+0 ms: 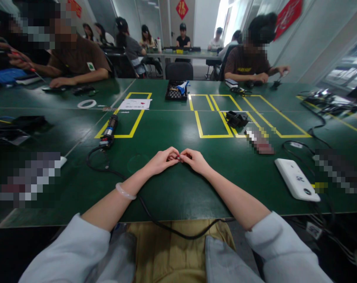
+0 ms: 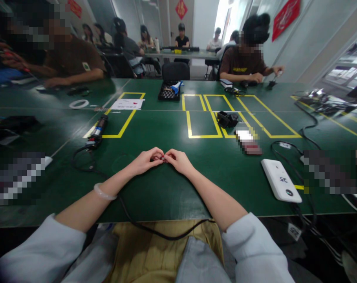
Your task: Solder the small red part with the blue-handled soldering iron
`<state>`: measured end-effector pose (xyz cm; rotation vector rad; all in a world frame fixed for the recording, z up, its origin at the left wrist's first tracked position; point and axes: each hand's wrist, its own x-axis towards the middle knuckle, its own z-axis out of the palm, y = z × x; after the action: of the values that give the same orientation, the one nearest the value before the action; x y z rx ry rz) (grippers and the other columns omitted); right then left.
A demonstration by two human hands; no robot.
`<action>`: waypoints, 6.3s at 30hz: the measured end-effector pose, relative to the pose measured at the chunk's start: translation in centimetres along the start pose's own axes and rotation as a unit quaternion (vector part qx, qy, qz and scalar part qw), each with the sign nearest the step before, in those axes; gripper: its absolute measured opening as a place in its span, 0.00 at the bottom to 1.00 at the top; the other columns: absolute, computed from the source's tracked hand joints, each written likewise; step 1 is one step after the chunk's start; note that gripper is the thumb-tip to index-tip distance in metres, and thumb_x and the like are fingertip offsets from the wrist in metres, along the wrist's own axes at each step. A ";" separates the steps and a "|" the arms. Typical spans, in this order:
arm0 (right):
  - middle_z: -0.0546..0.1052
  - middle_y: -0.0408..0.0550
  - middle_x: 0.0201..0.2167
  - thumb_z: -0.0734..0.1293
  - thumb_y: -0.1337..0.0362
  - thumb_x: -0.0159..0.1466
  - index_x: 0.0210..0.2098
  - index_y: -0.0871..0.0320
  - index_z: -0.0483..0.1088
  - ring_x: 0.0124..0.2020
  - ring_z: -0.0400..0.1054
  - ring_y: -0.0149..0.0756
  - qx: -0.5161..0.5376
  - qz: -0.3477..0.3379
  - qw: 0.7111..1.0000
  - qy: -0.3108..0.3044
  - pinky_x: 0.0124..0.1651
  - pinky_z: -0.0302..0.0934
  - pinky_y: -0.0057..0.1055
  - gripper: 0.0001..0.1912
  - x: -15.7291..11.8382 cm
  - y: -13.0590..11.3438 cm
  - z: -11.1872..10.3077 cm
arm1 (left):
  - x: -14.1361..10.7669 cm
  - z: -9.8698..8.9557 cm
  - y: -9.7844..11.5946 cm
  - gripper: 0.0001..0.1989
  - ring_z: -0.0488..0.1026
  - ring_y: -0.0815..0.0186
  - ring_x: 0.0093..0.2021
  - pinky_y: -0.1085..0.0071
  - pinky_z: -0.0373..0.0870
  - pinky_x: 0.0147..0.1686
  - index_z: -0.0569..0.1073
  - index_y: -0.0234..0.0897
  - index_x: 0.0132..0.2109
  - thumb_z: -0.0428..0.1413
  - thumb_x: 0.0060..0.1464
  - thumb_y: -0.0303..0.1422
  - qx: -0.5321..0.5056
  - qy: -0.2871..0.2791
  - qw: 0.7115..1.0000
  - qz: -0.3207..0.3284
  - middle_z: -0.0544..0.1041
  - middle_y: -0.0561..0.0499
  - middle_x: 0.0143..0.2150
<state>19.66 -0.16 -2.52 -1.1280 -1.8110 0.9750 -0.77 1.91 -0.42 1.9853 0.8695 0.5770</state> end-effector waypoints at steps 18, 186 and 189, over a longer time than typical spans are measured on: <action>0.74 0.43 0.32 0.66 0.60 0.61 0.40 0.59 0.68 0.29 0.65 0.28 0.032 -0.017 0.999 -0.004 0.36 0.61 0.27 0.10 0.0 0.5 0.1 | -0.5 -5.1 -1.0 0.20 0.71 0.60 0.50 0.64 0.65 0.52 0.70 0.37 0.52 0.46 0.61 0.45 0.216 0.144 0.965 -0.042 0.75 0.46 0.50; 0.72 0.42 0.31 0.66 0.64 0.61 0.39 0.58 0.69 0.29 0.64 0.29 -0.070 -0.092 0.993 -0.030 0.36 0.59 0.27 0.07 1.4 0.5 0.3 | -0.1 -0.8 -0.8 0.24 0.75 0.63 0.41 0.66 0.70 0.45 0.66 0.36 0.59 0.52 0.58 0.40 0.023 0.033 0.999 -0.025 0.78 0.47 0.43; 0.72 0.42 0.28 0.65 0.61 0.62 0.37 0.59 0.69 0.28 0.64 0.29 -0.031 -0.063 0.997 -0.027 0.35 0.59 0.27 0.07 1.4 0.5 0.3 | -0.2 -0.8 -0.5 0.25 0.75 0.64 0.40 0.66 0.70 0.43 0.64 0.37 0.61 0.51 0.59 0.41 0.037 0.035 0.999 -0.021 0.78 0.48 0.42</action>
<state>19.13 1.25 -2.75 -1.0198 -1.9423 0.8892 -1.61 2.35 -0.46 2.0179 0.9847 0.6006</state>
